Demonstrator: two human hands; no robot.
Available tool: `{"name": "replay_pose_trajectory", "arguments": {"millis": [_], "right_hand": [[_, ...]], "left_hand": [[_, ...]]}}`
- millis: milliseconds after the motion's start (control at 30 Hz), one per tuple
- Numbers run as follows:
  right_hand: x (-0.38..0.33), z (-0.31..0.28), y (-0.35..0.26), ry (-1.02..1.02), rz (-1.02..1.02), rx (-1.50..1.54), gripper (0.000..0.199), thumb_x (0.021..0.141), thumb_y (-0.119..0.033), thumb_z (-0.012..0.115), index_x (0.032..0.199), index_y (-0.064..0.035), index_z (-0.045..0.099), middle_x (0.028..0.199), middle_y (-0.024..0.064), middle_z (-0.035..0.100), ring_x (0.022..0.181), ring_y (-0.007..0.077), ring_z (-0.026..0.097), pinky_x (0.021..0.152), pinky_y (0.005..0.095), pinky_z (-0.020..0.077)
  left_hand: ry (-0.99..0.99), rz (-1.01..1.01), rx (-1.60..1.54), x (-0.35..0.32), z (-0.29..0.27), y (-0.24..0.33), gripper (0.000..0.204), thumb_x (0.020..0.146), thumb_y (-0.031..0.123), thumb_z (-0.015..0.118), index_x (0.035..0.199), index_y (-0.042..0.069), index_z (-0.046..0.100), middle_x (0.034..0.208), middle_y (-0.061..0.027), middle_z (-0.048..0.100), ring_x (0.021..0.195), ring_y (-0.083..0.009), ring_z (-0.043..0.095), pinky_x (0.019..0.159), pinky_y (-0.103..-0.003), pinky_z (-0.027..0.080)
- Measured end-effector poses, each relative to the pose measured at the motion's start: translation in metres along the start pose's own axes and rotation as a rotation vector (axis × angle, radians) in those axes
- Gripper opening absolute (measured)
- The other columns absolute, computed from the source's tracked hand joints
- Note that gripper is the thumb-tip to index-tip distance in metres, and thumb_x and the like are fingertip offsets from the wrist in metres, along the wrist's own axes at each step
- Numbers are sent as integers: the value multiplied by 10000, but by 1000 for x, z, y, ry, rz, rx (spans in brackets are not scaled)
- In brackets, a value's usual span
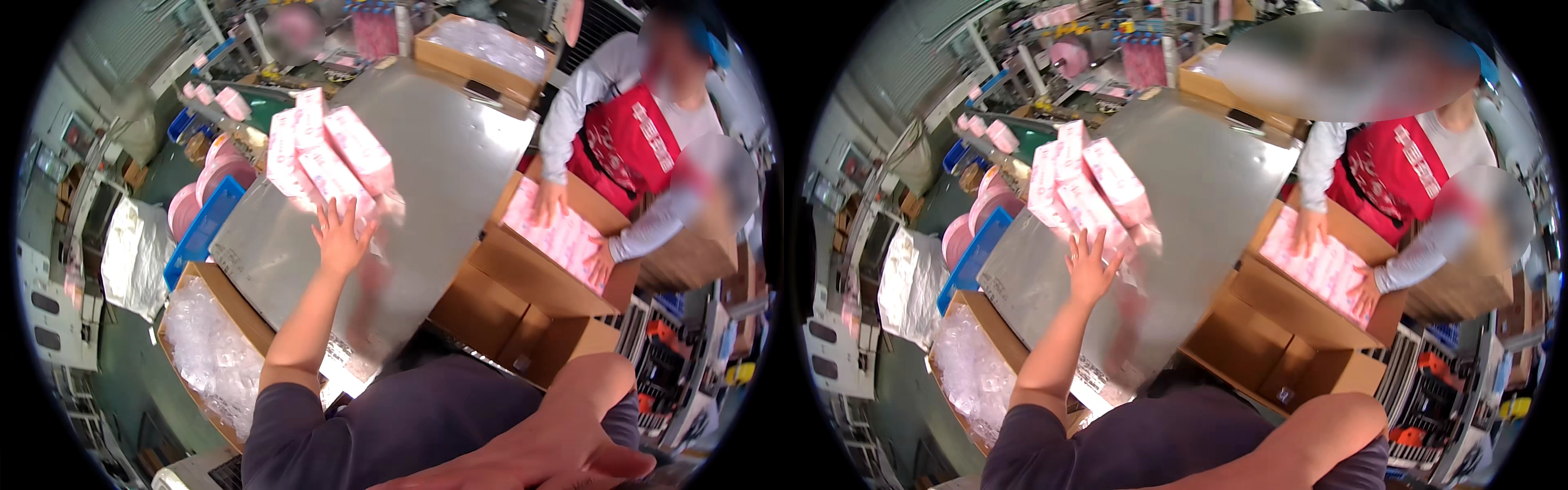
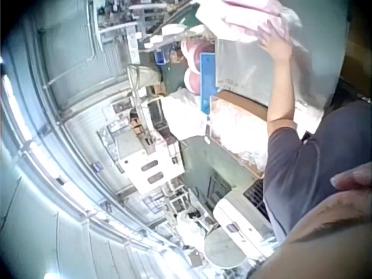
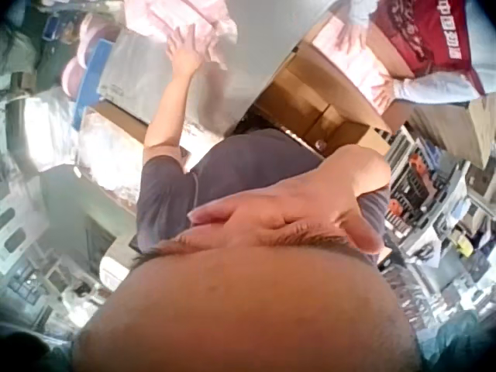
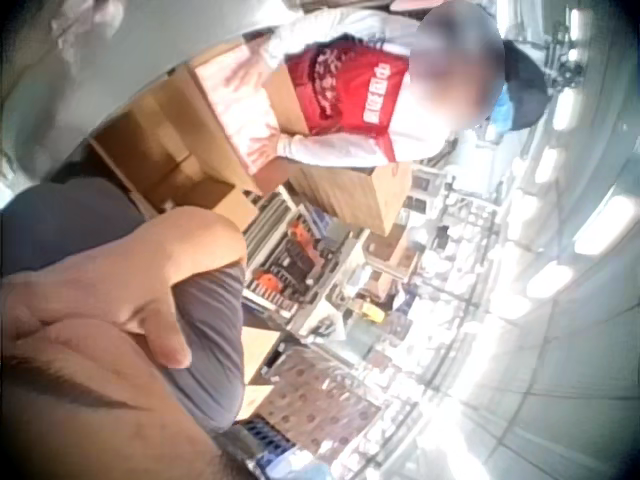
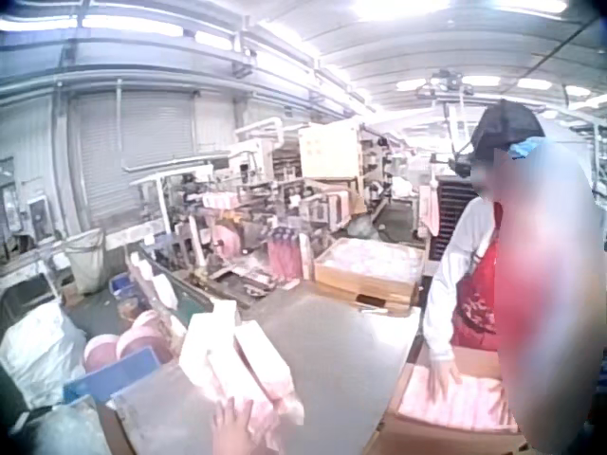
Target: The person picks up a clear plastic item and places it into a box, then gathers pink packages from a table and arranges them into cardboard boxes before pushing the boxes onto a roller conveyor.
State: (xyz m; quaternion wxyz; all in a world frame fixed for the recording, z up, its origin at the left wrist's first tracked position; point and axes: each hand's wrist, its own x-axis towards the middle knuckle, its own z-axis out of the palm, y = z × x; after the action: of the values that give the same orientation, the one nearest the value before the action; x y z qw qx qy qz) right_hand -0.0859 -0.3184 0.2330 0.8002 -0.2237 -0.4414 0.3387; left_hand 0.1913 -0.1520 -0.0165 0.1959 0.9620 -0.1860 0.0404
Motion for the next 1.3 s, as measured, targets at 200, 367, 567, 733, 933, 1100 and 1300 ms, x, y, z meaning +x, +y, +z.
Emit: {"name": "replay_pose_trajectory", "arguments": {"millis": [200, 367, 567, 733, 933, 1100, 1300], "right_hand": [[34, -89, -47, 422, 154, -1100, 456, 889, -216, 565, 1305, -30, 567, 1168, 103, 635, 1058, 291, 623, 956, 428, 484], [17, -336, -45, 1312, 484, -1761, 575, 835, -189, 730, 1361, -71, 531, 1392, 175, 516, 1288, 332, 497, 1048, 388, 431], [9, -550, 14, 1145, 943, -1877, 829, 847, -514, 648, 1511, -136, 324, 1397, 304, 434, 1230, 468, 503, 1009, 477, 455], [-27, -522, 21, 1270, 974, -1705, 828, 867, -501, 651, 1522, -138, 296, 1320, 311, 459, 1172, 465, 537, 976, 484, 463], [-77, -439, 6, 1375, 1214, -1796, 829, 857, -602, 608, 1514, -181, 326, 1520, 245, 266, 1356, 465, 338, 1049, 561, 373], [-48, -443, 32, 1273, 1302, -1923, 857, 838, -681, 567, 1540, -275, 291, 1632, 148, 96, 1484, 450, 44, 1092, 679, 219], [-51, -446, 31, 1214, 1290, -1988, 824, 865, -667, 532, 1541, -264, 289, 1605, 159, 178, 1464, 477, 119, 1096, 594, 299]], "left_hand": [[-149, -217, 13, 105, -3, -40, 807, 865, 723, 475, 1522, 278, 330, 1624, -205, 79, 1480, -476, -5, 1115, -672, 204], [-121, -9, -41, 126, 37, -47, 720, 840, 642, 595, 1401, 201, 503, 1591, -249, 146, 1445, -551, 38, 1052, -604, 381], [-4, 142, -93, 122, 44, -56, 569, 835, 548, 650, 1238, 148, 615, 1540, -261, 266, 1417, -575, 149, 932, -601, 488], [-51, 291, -116, 130, 56, -53, 495, 889, 482, 606, 1258, 152, 605, 1517, -234, 296, 1403, -572, 185, 960, -624, 457], [0, 308, -340, 174, 64, -54, 620, 914, 393, 583, 1373, -2, 452, 1453, -210, 391, 1403, -348, 343, 1101, -484, 359], [-69, -62, 178, 292, 14, -123, 714, 862, 530, 621, 1451, 180, 417, 1487, -210, 338, 1370, -413, 337, 1054, -506, 361], [-279, 23, 436, 300, 26, -126, 660, 851, 576, 618, 1382, 199, 509, 1506, -231, 297, 1356, -480, 309, 1056, -583, 315]]}}
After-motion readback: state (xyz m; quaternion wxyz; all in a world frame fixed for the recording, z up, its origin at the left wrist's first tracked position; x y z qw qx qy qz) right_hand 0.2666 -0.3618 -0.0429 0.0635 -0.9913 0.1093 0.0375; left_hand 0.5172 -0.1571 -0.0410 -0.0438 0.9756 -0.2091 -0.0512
